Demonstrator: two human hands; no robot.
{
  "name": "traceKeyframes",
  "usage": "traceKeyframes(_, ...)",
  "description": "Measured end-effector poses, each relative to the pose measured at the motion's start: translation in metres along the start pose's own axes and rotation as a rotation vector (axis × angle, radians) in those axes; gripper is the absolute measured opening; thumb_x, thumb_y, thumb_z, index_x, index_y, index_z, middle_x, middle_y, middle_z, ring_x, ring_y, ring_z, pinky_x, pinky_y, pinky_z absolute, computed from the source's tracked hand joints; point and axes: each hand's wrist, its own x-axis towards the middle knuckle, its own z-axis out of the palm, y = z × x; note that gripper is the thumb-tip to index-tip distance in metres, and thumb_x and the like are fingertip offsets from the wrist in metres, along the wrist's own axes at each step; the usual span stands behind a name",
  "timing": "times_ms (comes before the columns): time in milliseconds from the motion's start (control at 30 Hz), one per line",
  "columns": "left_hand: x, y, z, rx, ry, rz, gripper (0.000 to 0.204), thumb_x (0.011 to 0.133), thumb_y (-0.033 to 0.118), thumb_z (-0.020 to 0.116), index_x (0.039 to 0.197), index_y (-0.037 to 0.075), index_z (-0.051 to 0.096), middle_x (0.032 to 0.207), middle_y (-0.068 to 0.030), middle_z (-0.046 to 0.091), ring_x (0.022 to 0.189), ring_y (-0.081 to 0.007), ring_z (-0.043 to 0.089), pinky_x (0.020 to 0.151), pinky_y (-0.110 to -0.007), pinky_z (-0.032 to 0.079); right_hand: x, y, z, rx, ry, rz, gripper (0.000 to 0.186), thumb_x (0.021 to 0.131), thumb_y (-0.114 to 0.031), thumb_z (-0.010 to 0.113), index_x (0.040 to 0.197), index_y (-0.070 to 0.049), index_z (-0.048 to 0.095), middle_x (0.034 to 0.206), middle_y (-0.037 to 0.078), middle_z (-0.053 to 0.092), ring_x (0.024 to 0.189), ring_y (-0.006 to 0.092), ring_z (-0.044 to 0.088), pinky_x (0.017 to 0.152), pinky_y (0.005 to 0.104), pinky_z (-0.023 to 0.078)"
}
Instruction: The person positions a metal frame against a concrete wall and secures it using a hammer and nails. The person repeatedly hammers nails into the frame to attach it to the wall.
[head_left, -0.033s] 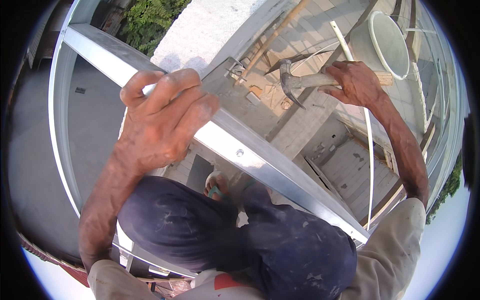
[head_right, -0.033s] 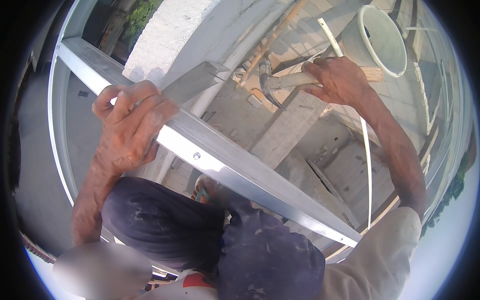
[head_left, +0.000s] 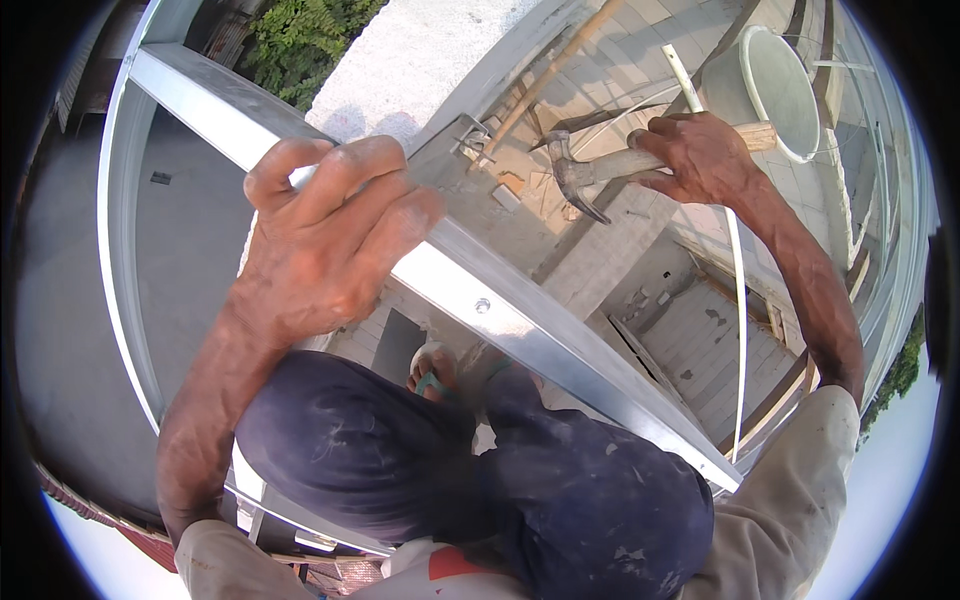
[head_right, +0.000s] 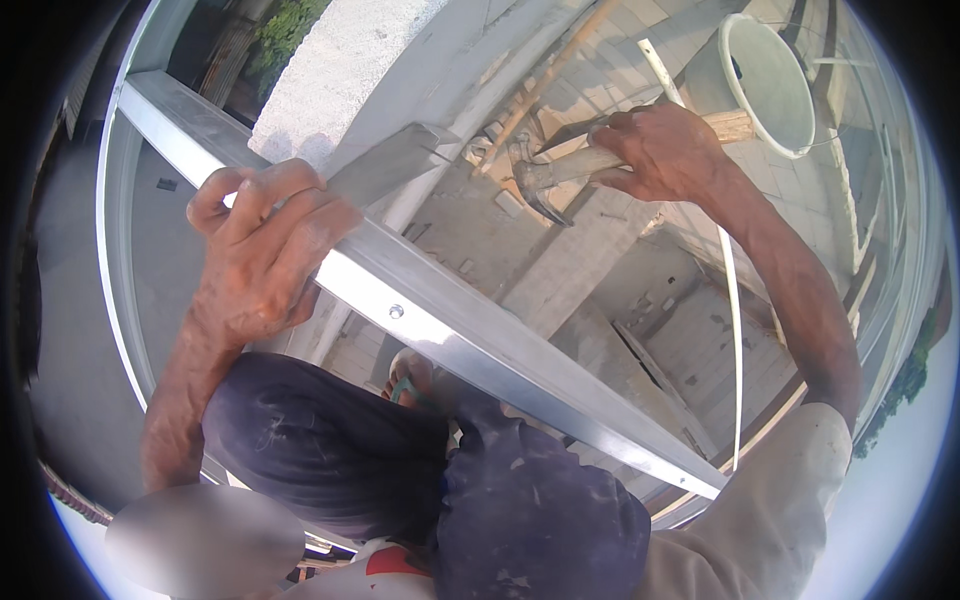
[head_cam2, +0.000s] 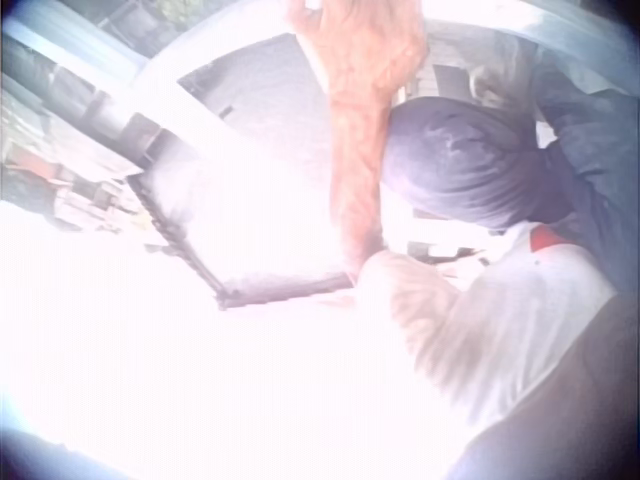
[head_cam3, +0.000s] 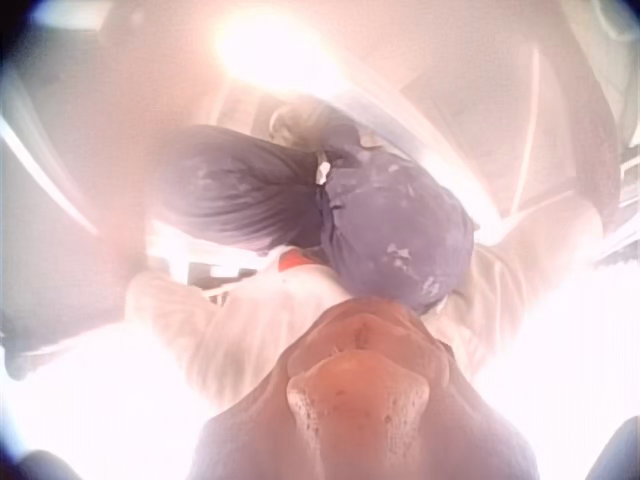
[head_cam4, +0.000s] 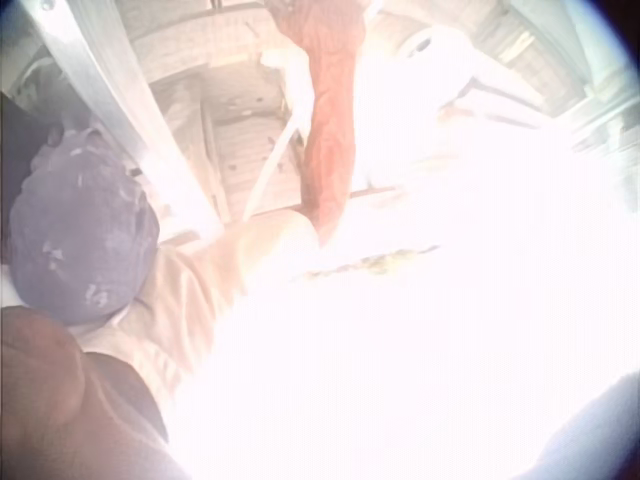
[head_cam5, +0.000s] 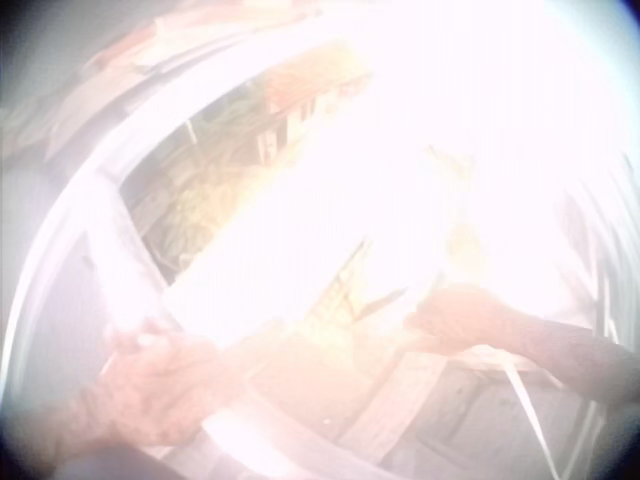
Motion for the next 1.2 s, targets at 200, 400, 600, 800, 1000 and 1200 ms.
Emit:
traceKeyframes(200, -0.001, 0.001, 0.001, -0.011, 0.021, -0.010, 0.036, 0.072, 0.007, 0.078, 0.106, 0.016, 0.071, 0.100, 0.0033, 0.071, 0.111, -0.0155, 0.061, 0.104, -0.043, 0.029, 0.085, -0.026, -0.008, -0.240, -0.153, -0.365, 0.039, 0.082, -0.046, 0.078, 0.100, -0.011, 0.075, 0.084, 0.006, 0.070, 0.093, 0.0255, 0.071, 0.090, 0.0398, 0.053)
traceKeyframes(400, -0.002, 0.000, 0.007, 0.005, 0.055, -0.004, 0.036, 0.071, 0.009, 0.077, 0.105, 0.017, 0.071, 0.099, 0.0038, 0.070, 0.113, -0.0150, 0.060, 0.104, -0.043, 0.029, 0.104, -0.031, -0.009, -0.261, -0.118, -0.442, 0.037, 0.084, -0.047, 0.075, 0.095, -0.012, 0.076, 0.083, 0.005, 0.070, 0.093, 0.0244, 0.071, 0.091, 0.0380, 0.053)
traceKeyframes(600, -0.003, 0.002, 0.007, -0.003, 0.031, -0.036, 0.026, 0.078, 0.016, 0.075, 0.103, 0.017, 0.071, 0.099, 0.0042, 0.070, 0.112, -0.0133, 0.060, 0.105, -0.043, 0.029, 0.112, -0.048, -0.020, -0.324, -0.343, -0.535, 0.026, 0.081, -0.039, 0.075, 0.090, -0.015, 0.075, 0.085, 0.003, 0.070, 0.095, 0.0222, 0.070, 0.091, 0.0369, 0.054)
traceKeyframes(800, -0.002, 0.002, 0.007, 0.012, 0.046, -0.029, 0.022, 0.081, 0.020, 0.073, 0.102, 0.017, 0.071, 0.099, 0.0047, 0.070, 0.112, -0.0119, 0.060, 0.106, -0.043, 0.030, 0.118, -0.044, -0.005, -0.417, -0.125, -0.426, 0.018, 0.080, -0.034, 0.075, 0.089, -0.019, 0.076, 0.086, -0.001, 0.069, 0.094, 0.0180, 0.069, 0.089, 0.0331, 0.055)
traceKeyframes(1000, -0.003, 0.002, 0.006, -0.013, 0.064, -0.038, 0.032, 0.072, 0.013, 0.078, 0.104, 0.016, 0.071, 0.095, 0.0035, 0.070, 0.110, -0.0144, 0.061, 0.104, -0.044, 0.029, 0.111, -0.057, -0.018, -0.344, -0.322, -0.521, 0.016, 0.082, -0.030, 0.072, 0.091, -0.018, 0.076, 0.085, -0.002, 0.069, 0.094, 0.0169, 0.069, 0.089, 0.0335, 0.055)
traceKeyframes(1200, 0.001, 0.005, 0.003, -0.008, 0.071, -0.057, 0.029, 0.073, 0.014, 0.075, 0.102, 0.016, 0.071, 0.094, 0.0038, 0.070, 0.109, -0.0143, 0.061, 0.104, -0.044, 0.029, 0.113, -0.053, -0.011, -0.507, -0.012, -0.452, 0.013, 0.080, -0.028, 0.073, 0.091, -0.023, 0.076, 0.086, -0.004, 0.070, 0.088, 0.0194, 0.071, 0.085, 0.0326, 0.057)
